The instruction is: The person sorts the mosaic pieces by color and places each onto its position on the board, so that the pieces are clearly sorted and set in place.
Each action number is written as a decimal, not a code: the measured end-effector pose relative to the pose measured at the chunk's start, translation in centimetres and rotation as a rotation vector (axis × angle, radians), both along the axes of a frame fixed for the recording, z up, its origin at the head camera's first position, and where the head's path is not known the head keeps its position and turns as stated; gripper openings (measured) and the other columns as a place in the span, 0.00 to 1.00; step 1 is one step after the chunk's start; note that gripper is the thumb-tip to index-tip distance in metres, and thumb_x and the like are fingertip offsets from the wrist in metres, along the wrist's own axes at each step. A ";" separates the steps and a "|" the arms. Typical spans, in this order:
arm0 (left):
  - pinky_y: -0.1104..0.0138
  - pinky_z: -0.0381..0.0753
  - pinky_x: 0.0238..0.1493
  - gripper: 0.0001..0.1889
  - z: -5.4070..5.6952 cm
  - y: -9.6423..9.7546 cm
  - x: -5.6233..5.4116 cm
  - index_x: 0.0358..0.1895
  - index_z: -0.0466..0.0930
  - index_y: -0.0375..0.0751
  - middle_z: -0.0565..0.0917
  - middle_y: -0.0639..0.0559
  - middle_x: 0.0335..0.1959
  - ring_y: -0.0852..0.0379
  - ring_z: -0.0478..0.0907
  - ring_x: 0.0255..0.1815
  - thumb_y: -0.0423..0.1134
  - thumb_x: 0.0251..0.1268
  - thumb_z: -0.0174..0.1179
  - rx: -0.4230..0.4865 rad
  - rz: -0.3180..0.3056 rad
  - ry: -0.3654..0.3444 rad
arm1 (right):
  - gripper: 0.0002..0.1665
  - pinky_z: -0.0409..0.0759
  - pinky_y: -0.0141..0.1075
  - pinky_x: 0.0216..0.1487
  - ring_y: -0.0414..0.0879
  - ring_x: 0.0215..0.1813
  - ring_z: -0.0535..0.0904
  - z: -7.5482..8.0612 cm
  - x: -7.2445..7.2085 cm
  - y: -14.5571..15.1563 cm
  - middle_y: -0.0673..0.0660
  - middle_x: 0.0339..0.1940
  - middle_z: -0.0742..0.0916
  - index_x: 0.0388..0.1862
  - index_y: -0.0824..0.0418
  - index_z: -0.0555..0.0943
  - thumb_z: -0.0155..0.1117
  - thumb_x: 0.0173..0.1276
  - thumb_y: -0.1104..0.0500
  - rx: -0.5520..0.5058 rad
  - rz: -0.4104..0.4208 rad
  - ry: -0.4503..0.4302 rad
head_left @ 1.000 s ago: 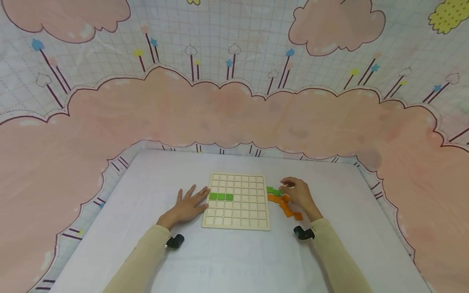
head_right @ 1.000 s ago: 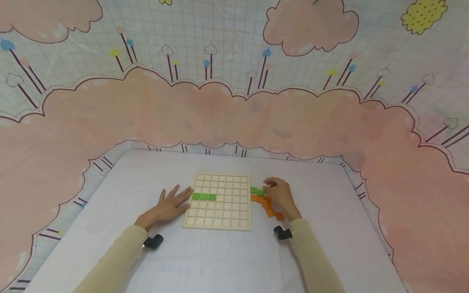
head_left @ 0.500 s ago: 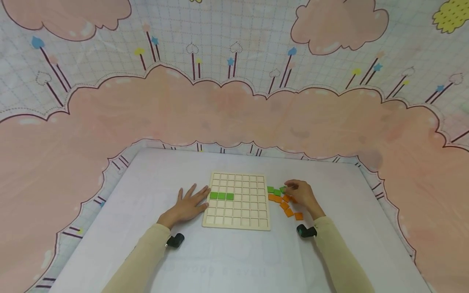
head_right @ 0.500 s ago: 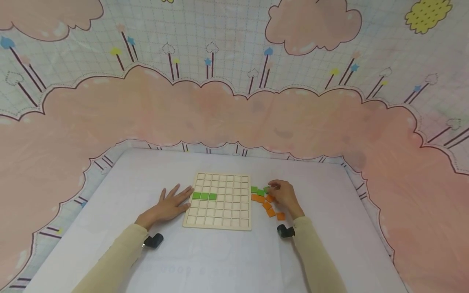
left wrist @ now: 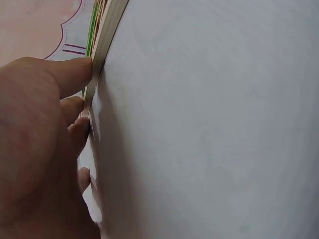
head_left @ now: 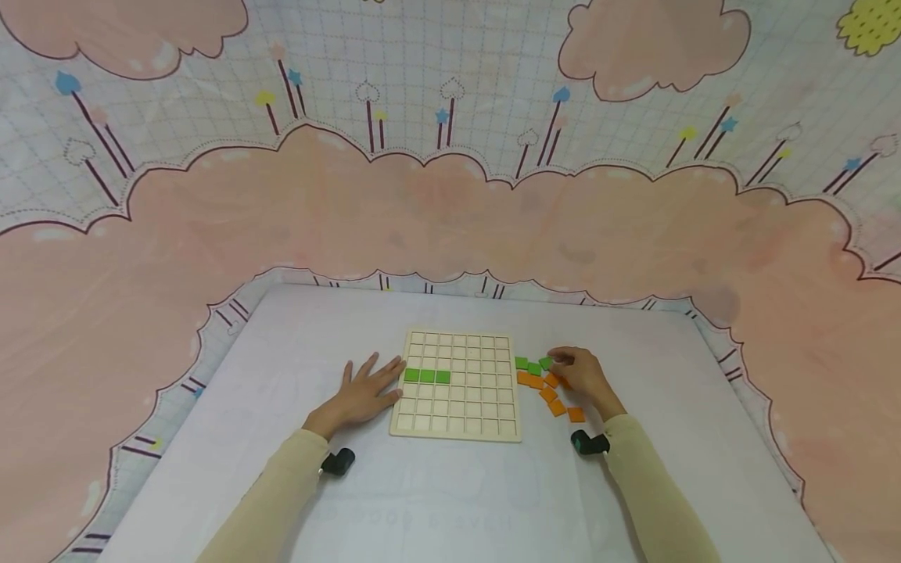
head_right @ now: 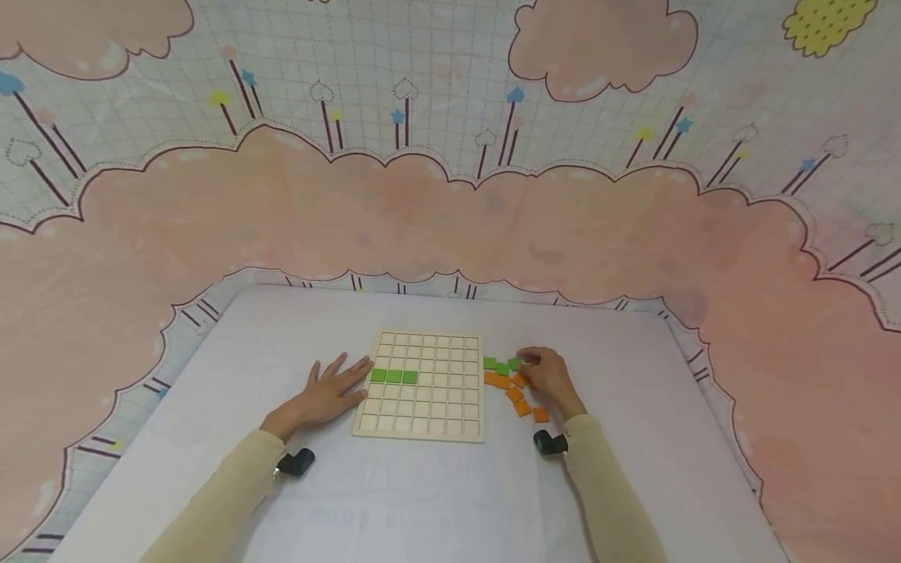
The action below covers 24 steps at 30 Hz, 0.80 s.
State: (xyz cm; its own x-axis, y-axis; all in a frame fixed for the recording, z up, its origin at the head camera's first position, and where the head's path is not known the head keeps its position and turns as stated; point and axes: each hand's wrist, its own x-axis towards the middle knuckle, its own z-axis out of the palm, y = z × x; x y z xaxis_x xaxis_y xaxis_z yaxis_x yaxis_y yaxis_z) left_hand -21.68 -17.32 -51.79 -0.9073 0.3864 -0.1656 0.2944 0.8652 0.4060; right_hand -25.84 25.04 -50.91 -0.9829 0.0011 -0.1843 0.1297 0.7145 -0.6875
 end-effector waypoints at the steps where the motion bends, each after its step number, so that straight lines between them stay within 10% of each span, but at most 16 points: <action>1: 0.33 0.31 0.72 0.33 0.1 0.0 0.0 0.78 0.54 0.50 0.55 0.51 0.80 0.36 0.39 0.81 0.54 0.76 0.48 0.000 -0.004 0.014 | 0.19 0.74 0.52 0.63 0.59 0.57 0.76 0.0 0.0 0.0 0.66 0.57 0.83 0.59 0.61 0.80 0.62 0.70 0.60 0.000 -0.002 -0.003; 11: 0.47 0.67 0.64 0.31 0.2 0.1 -0.5 0.72 0.68 0.45 0.75 0.47 0.63 0.46 0.70 0.61 0.52 0.69 0.59 0.040 -0.026 0.115 | 0.19 0.75 0.51 0.61 0.58 0.57 0.76 -0.4 -0.3 0.1 0.66 0.57 0.83 0.59 0.61 0.80 0.62 0.71 0.60 0.011 -0.003 -0.001; 16: 0.55 0.70 0.55 0.31 0.1 0.0 -0.6 0.71 0.70 0.47 0.78 0.51 0.49 0.56 0.70 0.44 0.53 0.67 0.61 0.072 -0.001 0.085 | 0.20 0.75 0.50 0.60 0.58 0.57 0.76 -0.6 -0.3 0.1 0.65 0.57 0.83 0.59 0.62 0.80 0.62 0.70 0.60 0.000 -0.005 -0.005; 24: 0.55 0.70 0.55 0.31 0.0 0.0 -0.6 0.71 0.70 0.48 0.78 0.53 0.48 0.58 0.69 0.44 0.53 0.67 0.61 0.075 -0.001 0.085 | 0.19 0.76 0.49 0.59 0.57 0.56 0.76 -0.5 -0.3 0.1 0.65 0.57 0.82 0.59 0.62 0.80 0.62 0.70 0.60 -0.004 -0.006 -0.005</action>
